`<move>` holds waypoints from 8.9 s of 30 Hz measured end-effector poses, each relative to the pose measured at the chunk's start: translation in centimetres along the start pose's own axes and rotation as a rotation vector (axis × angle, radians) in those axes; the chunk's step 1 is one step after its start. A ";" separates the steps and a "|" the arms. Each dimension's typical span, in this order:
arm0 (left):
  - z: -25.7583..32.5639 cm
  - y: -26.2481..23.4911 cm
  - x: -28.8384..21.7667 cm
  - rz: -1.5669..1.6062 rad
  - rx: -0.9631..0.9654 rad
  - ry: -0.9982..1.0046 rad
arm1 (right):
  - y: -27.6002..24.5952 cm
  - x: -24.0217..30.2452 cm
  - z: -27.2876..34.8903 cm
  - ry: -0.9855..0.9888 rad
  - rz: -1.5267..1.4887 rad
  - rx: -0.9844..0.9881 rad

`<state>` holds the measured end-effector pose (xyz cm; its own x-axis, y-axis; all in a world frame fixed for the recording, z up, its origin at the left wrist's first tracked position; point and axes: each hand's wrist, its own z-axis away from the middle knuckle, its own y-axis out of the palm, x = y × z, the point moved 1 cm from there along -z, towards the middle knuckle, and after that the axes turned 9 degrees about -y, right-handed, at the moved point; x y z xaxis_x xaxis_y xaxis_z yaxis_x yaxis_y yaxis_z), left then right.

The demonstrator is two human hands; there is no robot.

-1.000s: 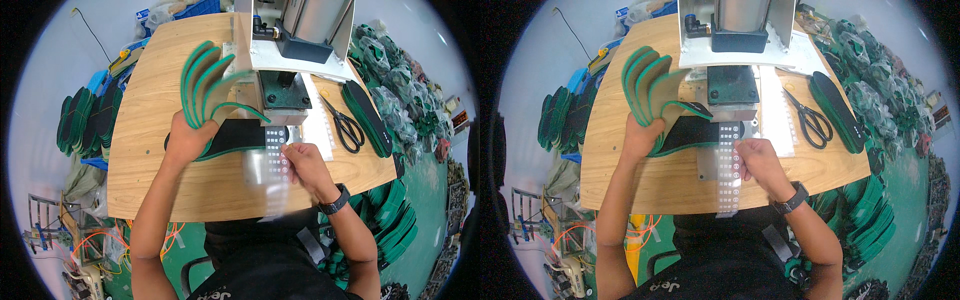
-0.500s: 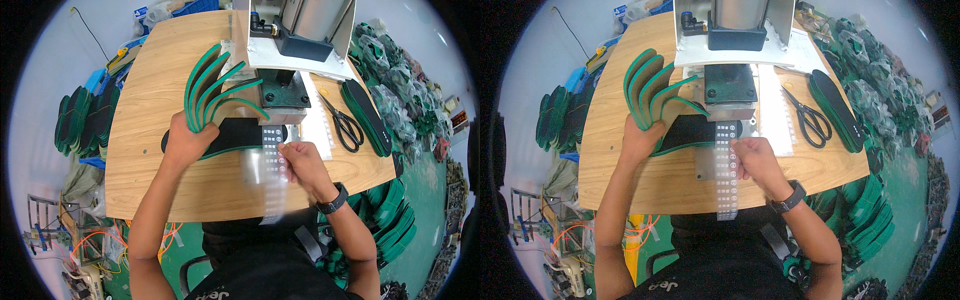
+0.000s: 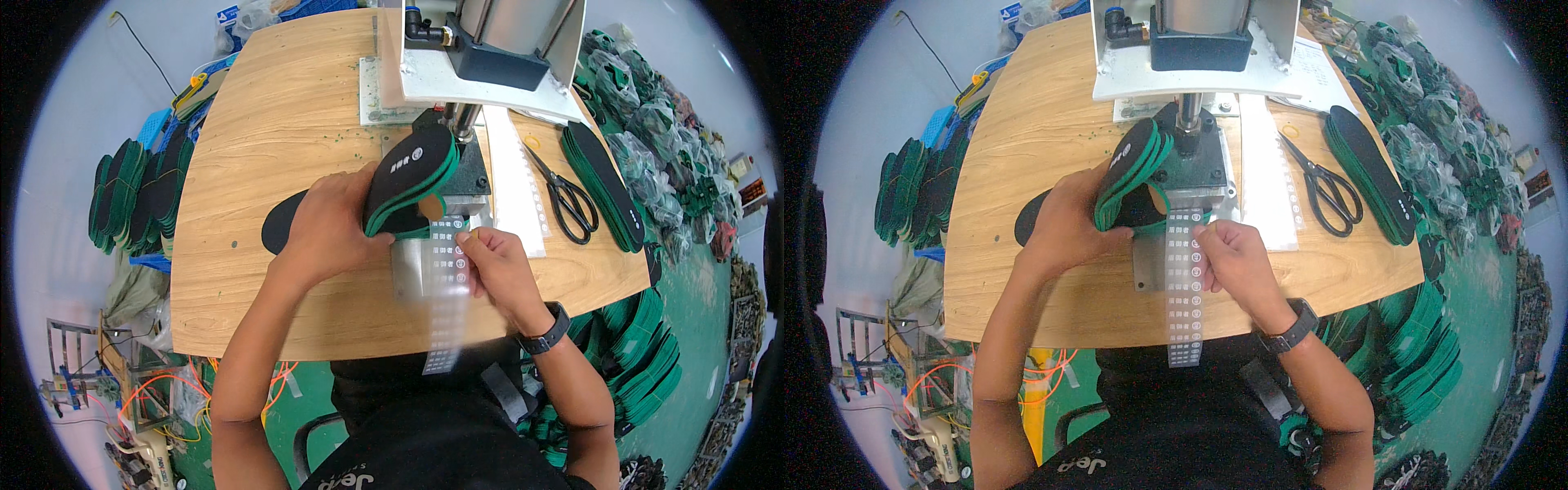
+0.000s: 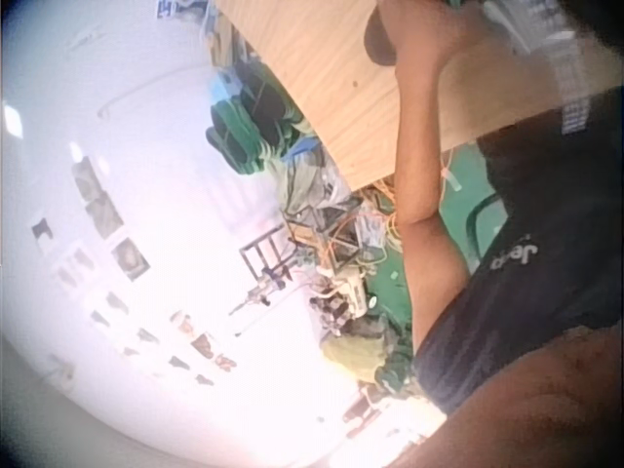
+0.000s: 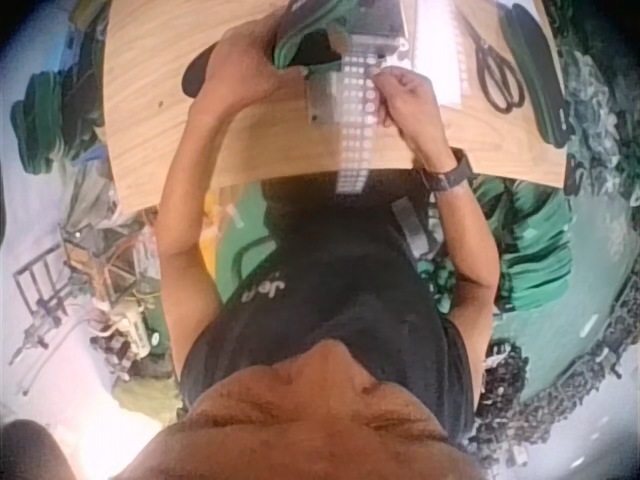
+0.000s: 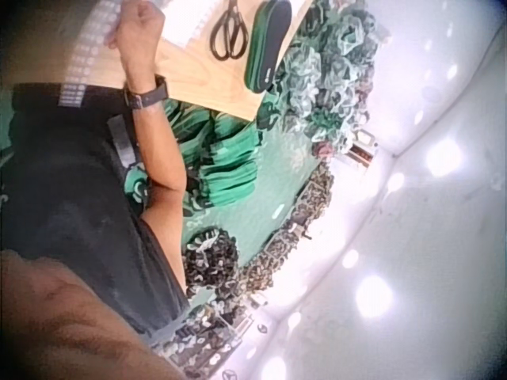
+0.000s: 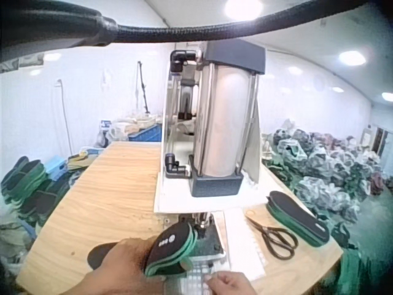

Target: The person cuts a strip of stickers with scissors and then peels individual labels one by one, applying them to the surface of green and black shoe insoles and stacking the finished pieces.

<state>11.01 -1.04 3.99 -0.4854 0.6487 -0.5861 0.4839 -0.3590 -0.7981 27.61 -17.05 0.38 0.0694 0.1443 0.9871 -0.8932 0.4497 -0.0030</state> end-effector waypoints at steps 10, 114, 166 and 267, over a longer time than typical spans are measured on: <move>0.6 -0.8 1.6 0.393 -0.142 -0.140 | -1.2 -0.5 0.8 -0.016 -0.142 -0.067; 1.4 -1.7 2.1 0.419 -0.216 -0.160 | -0.4 0.3 -0.3 0.074 0.166 0.080; 1.5 -1.7 1.6 0.477 -0.252 -0.201 | -0.2 0.7 -0.2 0.147 0.162 0.090; 2.1 -7.3 3.7 -0.106 0.560 -0.396 | -29.8 8.6 -5.0 -0.115 1.061 -0.172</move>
<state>4.17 2.53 7.38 -0.7903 0.4438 -0.4225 0.0222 -0.6683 -0.7436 56.99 -24.81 8.18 -0.7527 0.4537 0.4770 -0.3981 0.2634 -0.8787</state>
